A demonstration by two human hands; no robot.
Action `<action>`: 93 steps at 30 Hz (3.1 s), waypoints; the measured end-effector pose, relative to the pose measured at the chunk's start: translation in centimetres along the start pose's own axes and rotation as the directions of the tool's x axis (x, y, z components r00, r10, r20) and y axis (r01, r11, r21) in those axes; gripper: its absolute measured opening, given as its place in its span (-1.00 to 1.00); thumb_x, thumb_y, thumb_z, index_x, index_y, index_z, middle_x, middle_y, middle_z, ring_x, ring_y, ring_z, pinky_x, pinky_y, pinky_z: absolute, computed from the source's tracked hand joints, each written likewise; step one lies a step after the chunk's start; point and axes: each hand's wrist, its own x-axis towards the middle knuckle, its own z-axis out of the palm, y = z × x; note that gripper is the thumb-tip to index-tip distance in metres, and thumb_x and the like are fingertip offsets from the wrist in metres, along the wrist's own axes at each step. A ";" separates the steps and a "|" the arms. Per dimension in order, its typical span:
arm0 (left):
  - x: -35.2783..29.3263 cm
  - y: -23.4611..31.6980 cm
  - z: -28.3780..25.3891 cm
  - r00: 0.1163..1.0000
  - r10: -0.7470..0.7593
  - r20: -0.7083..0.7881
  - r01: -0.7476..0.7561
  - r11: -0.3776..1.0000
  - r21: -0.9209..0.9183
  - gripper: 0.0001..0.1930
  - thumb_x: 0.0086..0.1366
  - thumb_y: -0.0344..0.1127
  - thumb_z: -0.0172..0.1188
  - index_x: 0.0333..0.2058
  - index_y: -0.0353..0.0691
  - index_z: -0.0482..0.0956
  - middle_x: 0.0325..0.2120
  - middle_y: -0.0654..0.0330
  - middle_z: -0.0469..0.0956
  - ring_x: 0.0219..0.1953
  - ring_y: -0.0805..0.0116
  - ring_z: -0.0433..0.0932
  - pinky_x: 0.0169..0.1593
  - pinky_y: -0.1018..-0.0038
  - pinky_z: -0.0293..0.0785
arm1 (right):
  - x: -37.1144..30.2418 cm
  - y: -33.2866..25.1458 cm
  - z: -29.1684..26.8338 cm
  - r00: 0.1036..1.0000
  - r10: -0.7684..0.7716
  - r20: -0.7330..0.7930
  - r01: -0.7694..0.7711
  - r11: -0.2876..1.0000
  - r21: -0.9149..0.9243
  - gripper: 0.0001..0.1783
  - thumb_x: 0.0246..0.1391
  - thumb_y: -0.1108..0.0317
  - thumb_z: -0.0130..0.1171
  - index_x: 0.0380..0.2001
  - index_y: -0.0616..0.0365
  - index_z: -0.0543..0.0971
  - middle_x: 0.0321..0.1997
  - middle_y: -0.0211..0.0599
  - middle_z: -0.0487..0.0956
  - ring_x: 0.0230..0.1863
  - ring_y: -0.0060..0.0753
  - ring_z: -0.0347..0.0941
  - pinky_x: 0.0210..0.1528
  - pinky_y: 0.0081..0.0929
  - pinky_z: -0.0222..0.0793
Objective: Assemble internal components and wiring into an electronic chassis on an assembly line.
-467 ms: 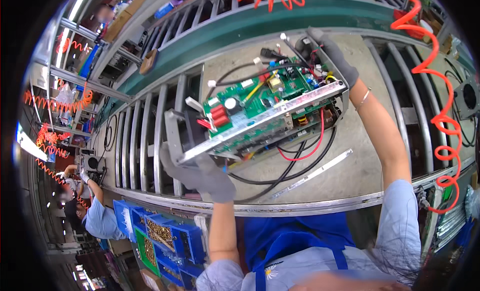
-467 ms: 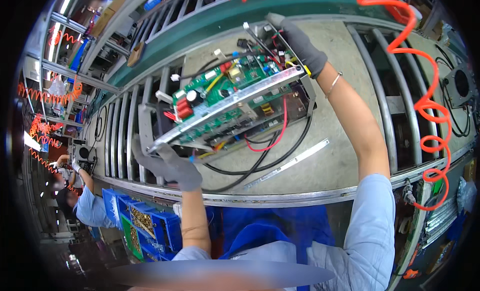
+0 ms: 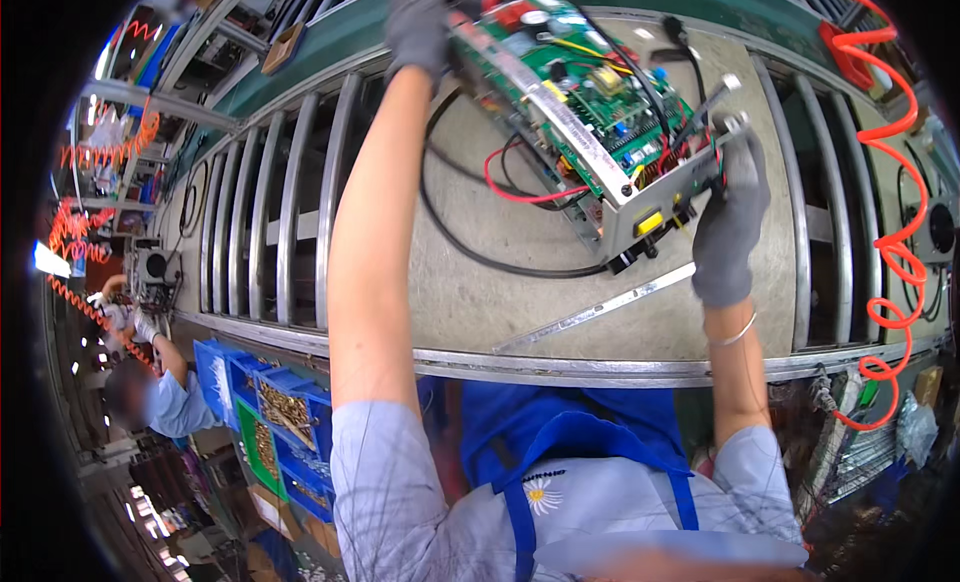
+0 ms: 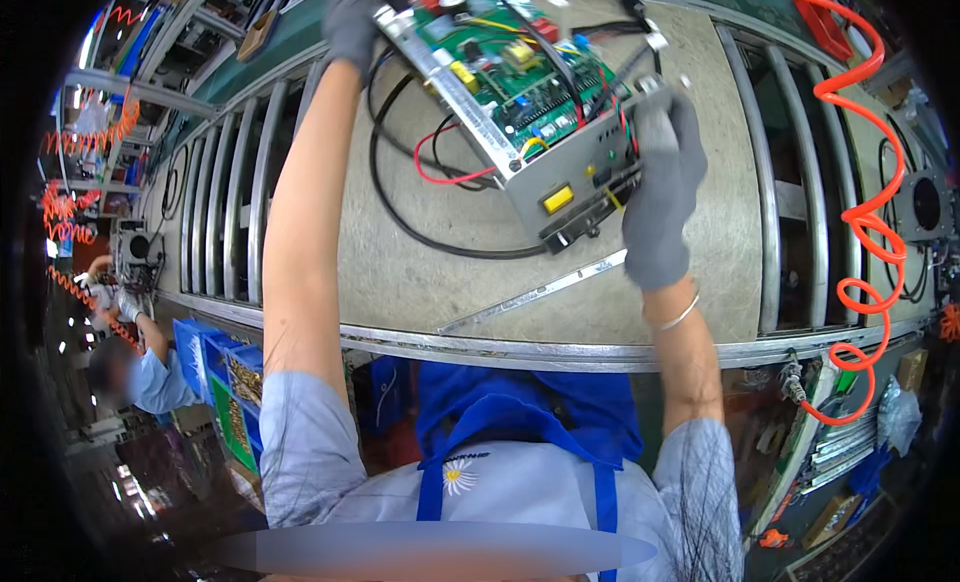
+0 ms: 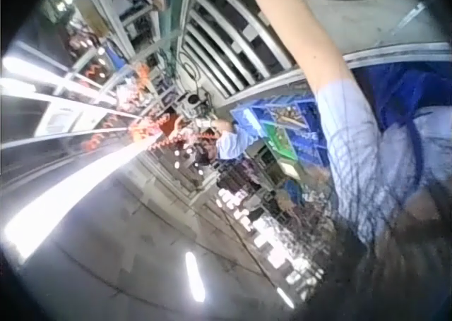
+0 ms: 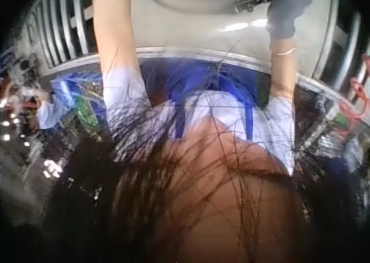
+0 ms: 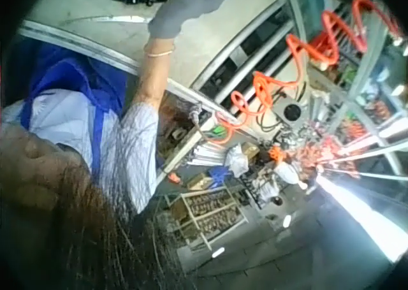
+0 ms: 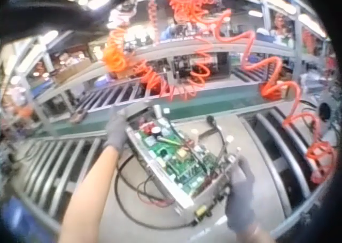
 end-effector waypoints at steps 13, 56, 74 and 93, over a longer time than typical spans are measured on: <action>-10.8 13.5 -21.2 0.784 -0.595 0.179 0.217 -0.008 -0.976 -0.71 0.24 -0.33 0.25 -0.11 -0.34 0.54 -0.25 0.07 0.60 -0.13 0.34 0.56 -0.07 0.44 0.50 | -8.6 -4.2 -6.8 0.989 0.144 -0.022 -0.146 0.984 -0.100 -0.49 0.22 0.34 -0.07 0.18 0.41 0.34 0.14 -0.15 0.45 0.16 -0.41 0.36 0.26 -0.39 0.21; -18.0 17.7 -21.7 0.734 -0.102 0.672 0.606 -0.349 -0.715 -0.37 -0.13 -0.39 0.58 -0.07 -0.29 0.43 -0.27 0.23 0.57 -0.23 0.49 0.56 -0.15 0.51 0.52 | 28.2 8.4 -9.6 0.961 0.228 0.158 -0.176 0.942 -0.287 -0.25 0.16 -0.29 0.05 -0.22 0.37 0.60 -0.33 -0.30 0.61 -0.31 -0.41 0.47 -0.18 -0.41 0.38; -24.9 8.0 -26.5 0.713 -0.518 0.472 0.504 -0.088 -0.859 0.04 -0.15 -0.48 0.44 0.33 -0.25 0.05 0.01 0.03 0.31 -0.03 0.25 0.44 -0.02 0.34 0.50 | 10.2 -0.2 -4.0 0.972 -0.135 0.194 0.235 0.466 -0.853 -0.51 0.18 -0.06 -0.02 -0.32 0.21 0.56 -0.43 0.08 0.59 -0.33 0.18 0.53 -0.24 0.01 0.41; -35.3 4.7 -32.0 0.467 -0.777 0.422 0.500 -0.162 -0.851 -0.49 0.38 -0.09 0.05 0.15 -0.34 0.40 -0.42 0.19 0.50 -0.48 0.50 0.47 -0.44 0.56 0.40 | -11.7 0.7 0.6 0.931 -0.005 0.364 0.293 0.605 -0.740 -0.32 -0.06 -0.11 0.32 0.02 0.14 0.50 0.02 -0.15 0.53 0.13 -0.05 0.41 0.14 -0.15 0.29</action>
